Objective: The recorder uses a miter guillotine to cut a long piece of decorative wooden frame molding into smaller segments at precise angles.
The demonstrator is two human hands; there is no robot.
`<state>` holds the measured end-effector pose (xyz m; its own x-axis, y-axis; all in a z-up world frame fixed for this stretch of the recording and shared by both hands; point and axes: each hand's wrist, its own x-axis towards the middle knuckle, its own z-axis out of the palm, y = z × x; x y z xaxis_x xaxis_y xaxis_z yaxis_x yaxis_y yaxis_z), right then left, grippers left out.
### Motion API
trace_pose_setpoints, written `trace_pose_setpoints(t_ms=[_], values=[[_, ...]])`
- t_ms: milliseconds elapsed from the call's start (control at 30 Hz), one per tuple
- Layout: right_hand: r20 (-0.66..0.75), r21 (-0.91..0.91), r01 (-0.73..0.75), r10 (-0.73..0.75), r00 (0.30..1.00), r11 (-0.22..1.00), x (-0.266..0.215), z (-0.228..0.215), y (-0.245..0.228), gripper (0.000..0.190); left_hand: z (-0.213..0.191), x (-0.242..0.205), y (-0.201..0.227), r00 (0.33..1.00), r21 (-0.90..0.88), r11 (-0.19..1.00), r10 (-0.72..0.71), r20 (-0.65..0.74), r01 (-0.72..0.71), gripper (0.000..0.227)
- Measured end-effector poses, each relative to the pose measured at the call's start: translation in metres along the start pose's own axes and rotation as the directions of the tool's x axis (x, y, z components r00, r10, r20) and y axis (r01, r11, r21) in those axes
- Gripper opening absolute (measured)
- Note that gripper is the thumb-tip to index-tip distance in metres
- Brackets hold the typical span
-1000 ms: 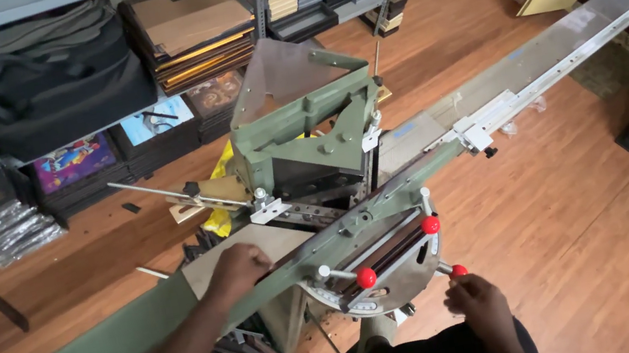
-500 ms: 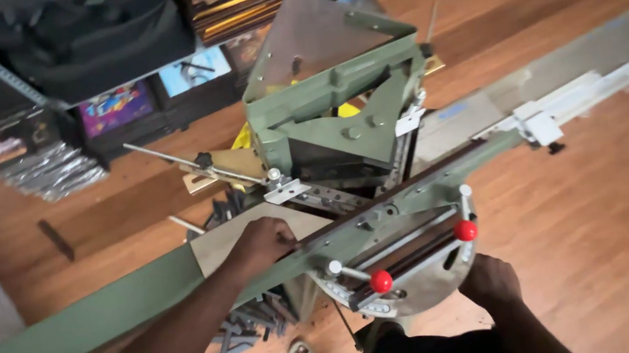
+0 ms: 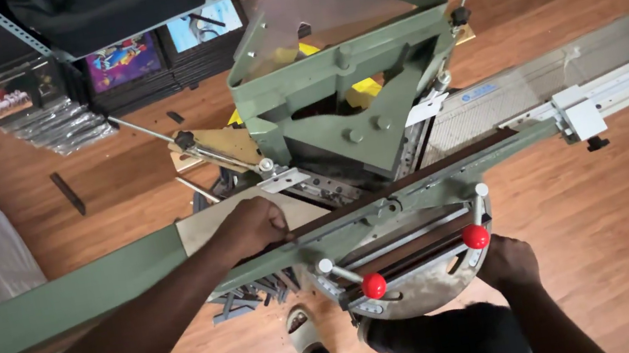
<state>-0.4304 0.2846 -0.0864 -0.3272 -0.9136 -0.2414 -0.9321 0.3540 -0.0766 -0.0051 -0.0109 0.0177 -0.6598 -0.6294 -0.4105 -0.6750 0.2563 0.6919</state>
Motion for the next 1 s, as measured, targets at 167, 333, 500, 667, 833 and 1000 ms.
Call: trace_pose_setpoints(t_ms=[167, 333, 500, 667, 833, 1000], values=[[-0.007, 0.01, -0.027, 0.027, 1.0, 1.0, 0.002, 0.001, 0.0, 0.03, 0.004, 0.0, -0.003, 0.998, 0.026, 0.998, 0.052, -0.034, -0.051, 0.013], [0.006, 0.006, -0.053, 0.053, 0.999, 0.999, 0.001, -0.007, -0.007, 0.029, 0.011, 0.006, -0.02, 0.973, 0.084, 0.978, 0.198, -0.115, -0.189, 0.014], [-0.027, 0.031, -0.11, 0.111, 0.993, 0.993, -0.01, -0.028, -0.029, 0.037, -0.001, -0.005, 0.009, 0.991, 0.069, 0.993, 0.101, -0.085, -0.095, 0.017], [0.049, -0.032, -0.124, 0.126, 0.991, 0.992, 0.002, -0.021, -0.015, 0.041, 0.001, -0.006, 0.008, 0.996, 0.086, 0.995, 0.055, -0.069, -0.049, 0.015], [0.001, -0.037, 0.029, -0.029, 1.0, 0.999, 0.024, 0.005, 0.024, 0.031, 0.0, -0.006, 0.008, 0.993, 0.069, 0.997, 0.048, -0.11, -0.041, 0.015], [0.024, -0.026, 0.038, -0.038, 0.999, 0.999, 0.029, 0.009, 0.028, 0.031, 0.008, -0.009, -0.002, 0.978, 0.061, 0.987, 0.158, -0.135, -0.151, 0.011]])
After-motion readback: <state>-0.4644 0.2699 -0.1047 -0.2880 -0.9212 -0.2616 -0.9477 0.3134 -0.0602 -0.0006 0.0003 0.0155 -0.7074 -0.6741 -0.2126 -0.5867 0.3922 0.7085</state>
